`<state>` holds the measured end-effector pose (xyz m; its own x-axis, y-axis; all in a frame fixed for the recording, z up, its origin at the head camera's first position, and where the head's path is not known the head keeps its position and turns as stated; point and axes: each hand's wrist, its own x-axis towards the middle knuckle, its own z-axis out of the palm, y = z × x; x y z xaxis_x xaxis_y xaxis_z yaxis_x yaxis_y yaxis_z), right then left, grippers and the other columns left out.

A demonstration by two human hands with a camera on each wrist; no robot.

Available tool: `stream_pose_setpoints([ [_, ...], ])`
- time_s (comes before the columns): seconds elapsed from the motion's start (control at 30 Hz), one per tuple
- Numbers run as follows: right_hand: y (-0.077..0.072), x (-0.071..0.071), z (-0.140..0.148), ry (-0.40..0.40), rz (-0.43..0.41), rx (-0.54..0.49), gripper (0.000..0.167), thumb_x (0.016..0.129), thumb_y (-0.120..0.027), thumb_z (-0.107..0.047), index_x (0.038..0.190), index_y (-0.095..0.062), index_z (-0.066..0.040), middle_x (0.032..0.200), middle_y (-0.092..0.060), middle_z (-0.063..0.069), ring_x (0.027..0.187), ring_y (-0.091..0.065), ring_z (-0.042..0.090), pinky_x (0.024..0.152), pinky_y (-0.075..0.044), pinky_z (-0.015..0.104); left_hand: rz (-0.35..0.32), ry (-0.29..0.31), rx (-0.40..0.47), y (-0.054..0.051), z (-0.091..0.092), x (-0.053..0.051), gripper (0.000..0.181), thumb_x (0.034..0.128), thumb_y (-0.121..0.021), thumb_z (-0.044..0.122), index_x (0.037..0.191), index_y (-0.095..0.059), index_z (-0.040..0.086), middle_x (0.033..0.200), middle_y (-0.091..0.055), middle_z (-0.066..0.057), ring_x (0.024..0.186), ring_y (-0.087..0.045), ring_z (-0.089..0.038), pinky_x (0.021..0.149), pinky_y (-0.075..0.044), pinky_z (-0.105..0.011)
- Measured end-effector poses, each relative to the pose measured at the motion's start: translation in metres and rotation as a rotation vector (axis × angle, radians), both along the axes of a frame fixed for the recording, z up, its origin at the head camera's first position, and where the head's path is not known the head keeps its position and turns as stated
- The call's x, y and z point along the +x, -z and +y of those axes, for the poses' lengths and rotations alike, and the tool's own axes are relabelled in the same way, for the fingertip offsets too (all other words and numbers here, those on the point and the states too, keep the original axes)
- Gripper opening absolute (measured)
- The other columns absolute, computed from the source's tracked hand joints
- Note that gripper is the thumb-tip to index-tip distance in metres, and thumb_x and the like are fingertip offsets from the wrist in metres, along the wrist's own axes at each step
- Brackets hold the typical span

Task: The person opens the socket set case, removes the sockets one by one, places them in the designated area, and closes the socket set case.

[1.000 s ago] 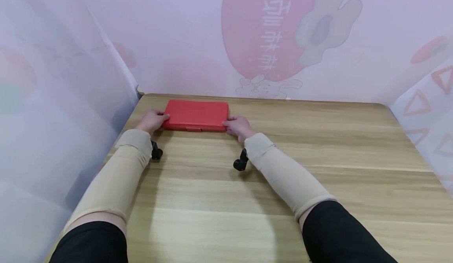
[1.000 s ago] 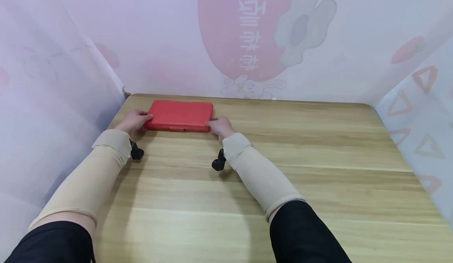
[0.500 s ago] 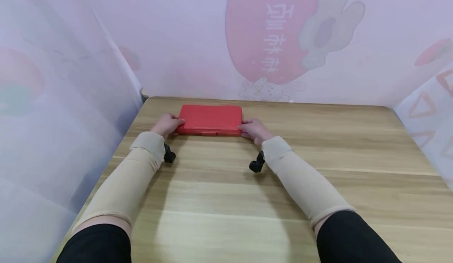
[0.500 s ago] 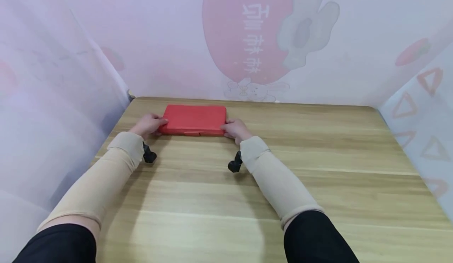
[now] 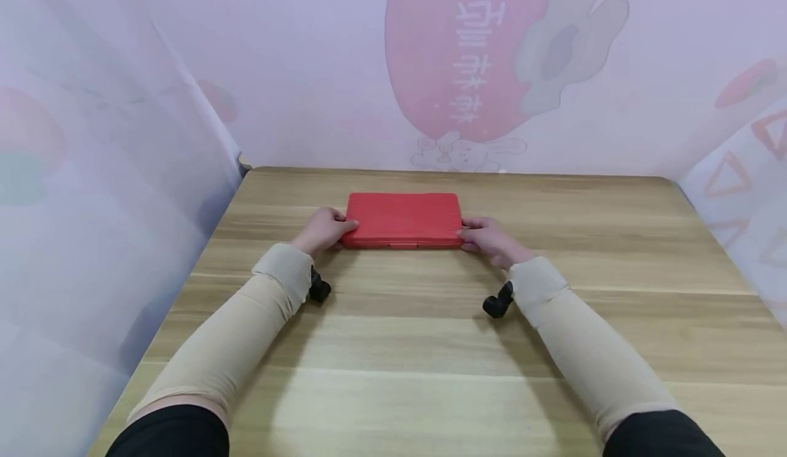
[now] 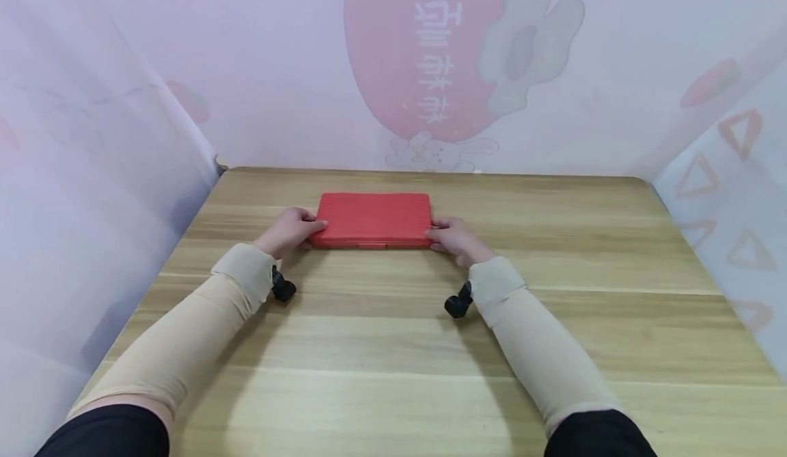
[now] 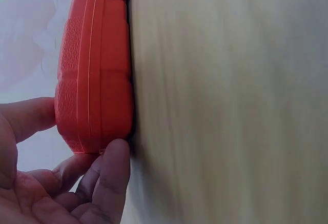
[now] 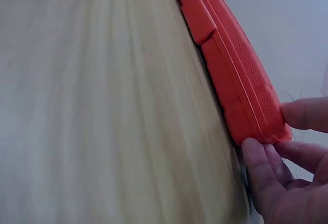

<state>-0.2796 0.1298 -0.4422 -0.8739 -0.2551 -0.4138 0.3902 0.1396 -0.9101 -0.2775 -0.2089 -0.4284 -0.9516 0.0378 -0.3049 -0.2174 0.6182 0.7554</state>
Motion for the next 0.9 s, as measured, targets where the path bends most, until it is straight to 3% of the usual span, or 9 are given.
stream_pose_setpoints([
  [0.27,-0.002,0.014,0.033,-0.001,0.019,0.057,0.058,0.107,-0.05,-0.001,0.159,-0.026,0.008,0.161,-0.033,0.026,0.128,-0.052,0.024,0.106,-0.049,0.032,0.0,0.05,-0.006,0.001,0.029,0.001,0.04,0.1024,-0.066,0.024,0.125,-0.06,-0.008,0.112,-0.062,-0.016,0.073,-0.06,-0.014,0.068,-0.055,-0.027],
  [0.53,0.002,0.022,0.046,-0.009,0.031,0.049,0.058,0.107,-0.049,-0.001,0.159,-0.025,0.01,0.161,-0.032,0.029,0.128,-0.051,0.024,0.101,-0.051,0.028,0.04,0.075,-0.092,0.004,0.041,0.01,0.037,0.1028,-0.064,0.028,0.117,-0.062,-0.006,0.11,-0.062,-0.015,0.095,-0.053,-0.024,0.088,-0.046,-0.036],
  [0.9,-0.006,0.031,0.08,-0.058,0.065,0.059,0.059,0.107,-0.047,0.001,0.158,-0.02,0.013,0.163,-0.026,0.032,0.13,-0.05,0.025,0.104,-0.05,0.03,0.071,0.104,-0.035,0.006,0.068,0.017,0.033,0.1022,-0.066,0.029,0.108,-0.064,-0.003,0.091,-0.059,-0.008,0.083,-0.052,-0.021,0.074,-0.043,-0.03],
])
